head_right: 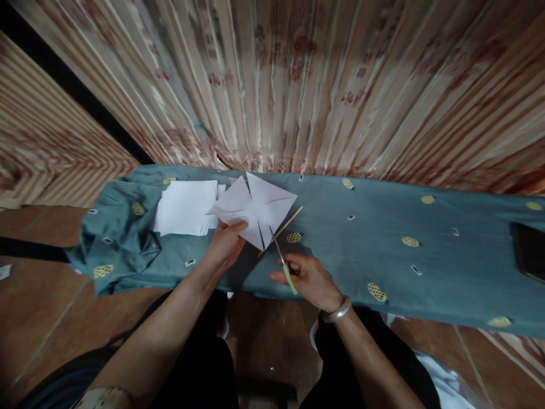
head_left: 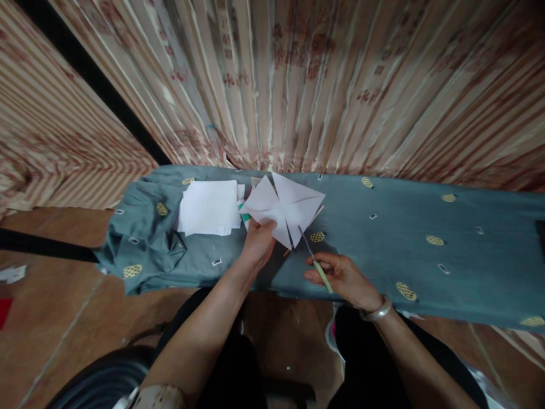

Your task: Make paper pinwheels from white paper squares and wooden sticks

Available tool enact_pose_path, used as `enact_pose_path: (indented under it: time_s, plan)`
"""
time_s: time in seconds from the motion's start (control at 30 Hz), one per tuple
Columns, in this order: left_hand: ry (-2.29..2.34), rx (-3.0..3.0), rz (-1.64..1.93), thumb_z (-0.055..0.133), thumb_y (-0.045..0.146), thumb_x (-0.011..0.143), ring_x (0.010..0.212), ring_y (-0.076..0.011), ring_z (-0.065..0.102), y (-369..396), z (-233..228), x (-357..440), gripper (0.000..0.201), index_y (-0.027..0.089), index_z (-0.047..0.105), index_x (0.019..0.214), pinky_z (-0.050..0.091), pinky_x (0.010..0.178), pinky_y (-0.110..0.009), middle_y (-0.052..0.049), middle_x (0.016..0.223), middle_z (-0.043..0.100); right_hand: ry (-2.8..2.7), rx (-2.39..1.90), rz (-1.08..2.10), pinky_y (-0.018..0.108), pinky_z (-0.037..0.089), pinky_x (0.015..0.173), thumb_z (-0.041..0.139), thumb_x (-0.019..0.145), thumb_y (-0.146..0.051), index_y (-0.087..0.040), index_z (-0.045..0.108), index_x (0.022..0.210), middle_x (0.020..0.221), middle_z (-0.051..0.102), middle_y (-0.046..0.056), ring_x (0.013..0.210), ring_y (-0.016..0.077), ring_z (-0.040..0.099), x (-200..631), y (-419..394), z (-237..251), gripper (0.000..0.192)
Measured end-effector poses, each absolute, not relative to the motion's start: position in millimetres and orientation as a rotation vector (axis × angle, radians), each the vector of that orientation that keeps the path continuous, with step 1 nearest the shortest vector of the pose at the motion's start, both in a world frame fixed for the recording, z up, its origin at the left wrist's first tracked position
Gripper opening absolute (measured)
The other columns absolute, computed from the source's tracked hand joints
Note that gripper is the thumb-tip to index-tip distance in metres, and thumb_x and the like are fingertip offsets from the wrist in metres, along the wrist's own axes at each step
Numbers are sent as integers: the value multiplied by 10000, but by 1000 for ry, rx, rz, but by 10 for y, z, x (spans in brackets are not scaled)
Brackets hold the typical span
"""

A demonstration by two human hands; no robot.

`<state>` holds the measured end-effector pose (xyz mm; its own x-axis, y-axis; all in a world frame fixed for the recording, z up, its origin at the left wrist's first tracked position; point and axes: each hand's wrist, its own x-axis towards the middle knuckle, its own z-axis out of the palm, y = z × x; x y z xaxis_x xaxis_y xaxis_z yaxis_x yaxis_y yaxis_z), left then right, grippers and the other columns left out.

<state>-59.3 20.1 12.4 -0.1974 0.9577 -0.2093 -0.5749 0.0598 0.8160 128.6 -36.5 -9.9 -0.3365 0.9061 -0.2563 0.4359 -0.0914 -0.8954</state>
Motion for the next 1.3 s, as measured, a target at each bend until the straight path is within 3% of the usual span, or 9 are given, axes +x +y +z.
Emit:
enact_pose_path:
  time_s: [0.13, 0.27, 0.37, 0.57, 0.7, 0.9, 1.03, 1.17, 1.3]
  plan:
    - [1035, 521, 1530, 604, 78, 506, 792, -184, 671, 186, 118, -673, 371, 197, 635, 857, 517, 812, -331, 1, 762, 714, -1991, -1704, 956, 259, 413, 515, 670, 759, -523, -177, 675, 1006, 578, 619, -22, 539, 167, 598, 1515, -376, -1, 424]
    - [1044, 566, 1469, 635, 91, 492, 834, -226, 684, 129, 78, -669, 482, 173, 648, 968, 517, 841, -379, -18, 783, 726, -1994, -2084, 477, 314, 483, 691, 622, 806, -402, -112, 541, 1248, 902, 751, 109, 835, 283, 717, 1852, -299, 56, 536]
    - [1014, 589, 1407, 669, 126, 519, 882, -251, 690, 53, 49, -600, 518, 161, 644, 1035, 514, 857, -397, -44, 843, 740, -2018, -2261, 332, 323, 479, 729, 567, 854, -381, -82, 497, 1283, 974, 748, 159, 931, 318, 712, 2067, -241, 88, 528]
    - [925, 605, 1354, 733, 246, 593, 976, -257, 678, -127, -12, -343, 459, 146, 635, 1031, 500, 904, -395, -90, 968, 738, -1963, -2350, 293, 300, 464, 750, 568, 868, -334, -104, 526, 1244, 1028, 737, 164, 998, 310, 698, 2209, -167, 179, 443]
    - [960, 711, 1186, 730, 349, 588, 851, -253, 696, -245, -129, -122, 363, 138, 655, 873, 519, 860, -405, -98, 860, 738, -1989, -2399, 257, 306, 463, 754, 555, 858, -266, -83, 557, 1206, 1007, 736, 191, 979, 306, 704, 2194, -115, 198, 393]
    - [1067, 950, 1099, 715, 252, 609, 773, -242, 677, -236, -271, 68, 151, 170, 682, 732, 518, 823, -408, -60, 751, 729, -1999, -2428, 243, 323, 478, 756, 538, 860, -274, -79, 590, 1127, 1003, 727, 215, 981, 314, 701, 2159, -34, 176, 336]
    - [1158, 1196, 1067, 708, 172, 613, 850, -257, 657, -100, -246, 21, 88, 204, 688, 693, 490, 886, -410, -29, 744, 716, -1990, -2424, 222, 338, 487, 793, 535, 859, -252, -59, 580, 1127, 1013, 717, 236, 1005, 315, 694, 2126, 24, 147, 333]
    - [1242, 1376, 1074, 702, 195, 651, 946, -266, 634, 3, -194, -97, 119, 203, 696, 770, 451, 963, -420, -46, 852, 711, -1959, -2438, 203, 358, 490, 818, 548, 849, -241, -23, 558, 1134, 1009, 708, 264, 1012, 329, 690, 2099, 91, 130, 359]
    - [1293, 1477, 1080, 687, 281, 721, 1034, -277, 620, 35, -186, -253, 143, 180, 707, 820, 428, 1010, -430, -107, 1104, 674, -1927, -2453, 186, 365, 488, 832, 548, 859, -254, 6, 516, 1192, 1031, 698, 280, 1022, 333, 684, 2102, 132, 134, 424]
